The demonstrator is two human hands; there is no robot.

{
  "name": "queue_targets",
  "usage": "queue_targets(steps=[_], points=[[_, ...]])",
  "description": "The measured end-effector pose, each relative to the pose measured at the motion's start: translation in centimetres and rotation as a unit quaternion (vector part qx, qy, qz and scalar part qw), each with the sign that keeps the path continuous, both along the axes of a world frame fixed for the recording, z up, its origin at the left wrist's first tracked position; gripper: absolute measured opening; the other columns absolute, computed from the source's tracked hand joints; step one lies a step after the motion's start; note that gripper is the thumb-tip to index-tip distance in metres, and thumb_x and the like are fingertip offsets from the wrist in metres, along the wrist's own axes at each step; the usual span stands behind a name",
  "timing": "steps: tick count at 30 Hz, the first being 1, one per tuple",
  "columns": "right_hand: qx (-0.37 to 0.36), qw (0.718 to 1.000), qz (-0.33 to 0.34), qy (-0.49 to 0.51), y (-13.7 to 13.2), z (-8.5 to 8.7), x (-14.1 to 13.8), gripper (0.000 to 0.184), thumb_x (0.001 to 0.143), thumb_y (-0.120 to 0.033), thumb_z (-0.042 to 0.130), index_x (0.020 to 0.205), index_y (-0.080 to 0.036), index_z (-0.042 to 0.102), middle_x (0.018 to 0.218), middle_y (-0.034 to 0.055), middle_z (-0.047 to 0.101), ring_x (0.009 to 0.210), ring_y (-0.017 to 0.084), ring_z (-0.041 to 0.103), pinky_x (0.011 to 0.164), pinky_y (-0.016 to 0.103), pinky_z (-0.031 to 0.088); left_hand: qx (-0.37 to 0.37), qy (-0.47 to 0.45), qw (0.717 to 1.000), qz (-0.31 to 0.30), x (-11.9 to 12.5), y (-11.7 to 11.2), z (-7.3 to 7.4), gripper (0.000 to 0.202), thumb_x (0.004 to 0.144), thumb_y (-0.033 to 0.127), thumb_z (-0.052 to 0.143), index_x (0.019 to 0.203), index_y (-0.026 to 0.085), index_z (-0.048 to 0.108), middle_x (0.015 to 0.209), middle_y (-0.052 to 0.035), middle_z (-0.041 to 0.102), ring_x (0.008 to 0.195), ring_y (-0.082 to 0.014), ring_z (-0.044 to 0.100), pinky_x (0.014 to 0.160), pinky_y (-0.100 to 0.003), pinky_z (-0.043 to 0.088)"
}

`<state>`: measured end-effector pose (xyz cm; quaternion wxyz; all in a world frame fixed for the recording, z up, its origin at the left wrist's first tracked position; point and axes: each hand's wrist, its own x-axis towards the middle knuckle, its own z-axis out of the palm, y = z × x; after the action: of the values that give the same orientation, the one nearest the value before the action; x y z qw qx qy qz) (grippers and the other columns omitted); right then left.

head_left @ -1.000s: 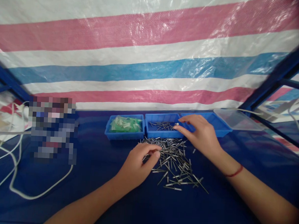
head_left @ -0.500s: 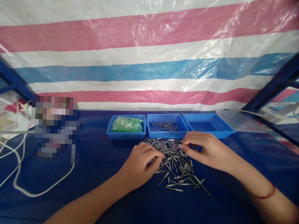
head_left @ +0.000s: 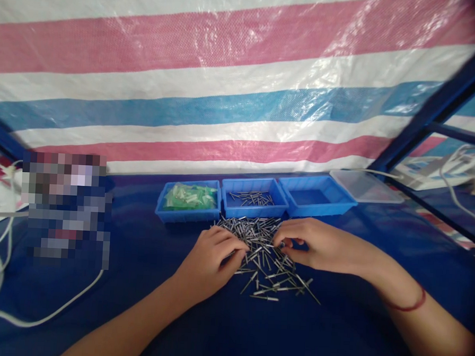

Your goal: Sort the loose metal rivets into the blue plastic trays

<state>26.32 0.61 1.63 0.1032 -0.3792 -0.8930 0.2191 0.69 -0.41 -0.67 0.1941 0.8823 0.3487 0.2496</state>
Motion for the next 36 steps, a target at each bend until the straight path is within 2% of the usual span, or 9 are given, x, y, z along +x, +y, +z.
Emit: queue_targets(steps=[4, 7, 10, 16, 21, 23, 26, 30, 36], points=[[-0.013, 1.0, 0.007, -0.002, -0.2, 0.4, -0.1, 0.013, 0.08, -0.01, 0.054, 0.08, -0.019, 0.063, 0.078, 0.0004, 0.063, 0.069, 0.011, 0.055, 0.063, 0.024, 0.039, 0.004, 0.003, 1.0, -0.006, 0.0, 0.0, -0.1, 0.016, 0.093, 0.021, 0.05, 0.097, 0.021, 0.065, 0.091, -0.0013, 0.067, 0.092, -0.0179, 0.055, 0.082, -0.033, 0.036], [-0.004, 1.0, -0.003, -0.022, -0.2, 0.2, -0.5, 0.009, 0.081, -0.017, 0.058, 0.073, -0.018, 0.062, 0.073, 0.0006, 0.061, 0.065, 0.011, 0.054, 0.061, 0.024, 0.036, 0.004, 0.005, 1.0, -0.004, 0.1, 0.0, 0.0, 0.016, 0.093, 0.021, 0.05, 0.098, 0.022, 0.065, 0.092, -0.0011, 0.067, 0.093, -0.0179, 0.055, 0.082, -0.033, 0.036], [0.026, 0.998, -0.032, -0.047, -0.2, -0.6, -1.2, 0.017, 0.083, -0.022, 0.057, 0.066, -0.017, 0.059, 0.069, 0.001, 0.059, 0.063, 0.012, 0.052, 0.06, 0.026, 0.034, 0.006, 0.008, 1.0, 0.0, 0.1, 0.0, 0.1, 0.016, 0.093, 0.021, 0.05, 0.098, 0.022, 0.065, 0.092, -0.0008, 0.067, 0.093, -0.0179, 0.055, 0.083, -0.033, 0.036], [0.065, 0.99, -0.098, -0.074, -0.7, -1.8, -2.6, 0.008, 0.079, -0.018, 0.056, 0.07, -0.017, 0.058, 0.073, 0.0014, 0.059, 0.066, 0.013, 0.052, 0.06, 0.025, 0.032, 0.004, 0.016, 1.0, -0.001, 0.0, 0.1, 0.0, 0.017, 0.093, 0.023, 0.049, 0.098, 0.022, 0.065, 0.093, -0.0018, 0.067, 0.093, -0.0187, 0.054, 0.082, -0.034, 0.036], [0.066, 0.989, -0.103, -0.081, -0.9, -1.7, -2.6, 0.009, 0.077, -0.011, 0.054, 0.072, -0.017, 0.059, 0.074, 0.0016, 0.059, 0.066, 0.013, 0.052, 0.06, 0.026, 0.032, 0.004, 0.016, 1.0, -0.003, 0.1, 0.1, 0.0, 0.017, 0.093, 0.023, 0.049, 0.097, 0.022, 0.065, 0.092, -0.0016, 0.067, 0.093, -0.0188, 0.055, 0.082, -0.034, 0.037], [0.049, 0.995, -0.081, -0.044, -0.8, -1.3, -2.4, 0.01, 0.077, -0.01, 0.054, 0.07, -0.017, 0.058, 0.071, 0.0004, 0.057, 0.066, 0.012, 0.05, 0.06, 0.025, 0.033, 0.006, 0.008, 1.0, 0.004, 0.1, 0.1, 0.0, 0.016, 0.093, 0.022, 0.05, 0.098, 0.023, 0.065, 0.093, -0.0014, 0.067, 0.093, -0.0188, 0.055, 0.083, -0.034, 0.038], [-0.005, 0.996, -0.06, 0.073, -0.9, -0.5, -2.3, 0.012, 0.081, -0.012, 0.053, 0.071, -0.017, 0.058, 0.067, -0.0021, 0.053, 0.061, 0.009, 0.047, 0.059, 0.023, 0.035, 0.006, -0.015, 1.0, 0.024, 0.0, 0.1, 0.0, 0.016, 0.091, 0.024, 0.053, 0.103, 0.022, 0.063, 0.094, -0.0022, 0.067, 0.093, -0.019, 0.057, 0.084, -0.034, 0.04], [-0.091, 0.97, -0.087, 0.208, -1.2, -0.3, -3.1, 0.014, 0.088, -0.024, 0.051, 0.08, -0.016, 0.06, 0.07, -0.002, 0.051, 0.059, 0.009, 0.044, 0.054, 0.022, 0.035, -0.005, -0.07, 0.997, 0.037, 0.1, -0.1, 0.1, 0.024, 0.087, 0.029, 0.06, 0.11, 0.022, 0.061, 0.092, -0.003, 0.066, 0.088, -0.0182, 0.06, 0.082, -0.031, 0.044], [-0.165, 0.944, -0.088, 0.272, -1.8, -1.2, -4.7, 0.02, 0.089, -0.033, 0.053, 0.082, -0.016, 0.061, 0.068, -0.0026, 0.048, 0.059, 0.009, 0.041, 0.054, 0.023, 0.033, -0.029, -0.13, 0.991, 0.016, 0.4, -0.3, 0.3, 0.014, 0.085, 0.027, 0.063, 0.098, 0.02, 0.065, 0.087, -0.0029, 0.066, 0.081, -0.0161, 0.062, 0.074, -0.027, 0.048]])
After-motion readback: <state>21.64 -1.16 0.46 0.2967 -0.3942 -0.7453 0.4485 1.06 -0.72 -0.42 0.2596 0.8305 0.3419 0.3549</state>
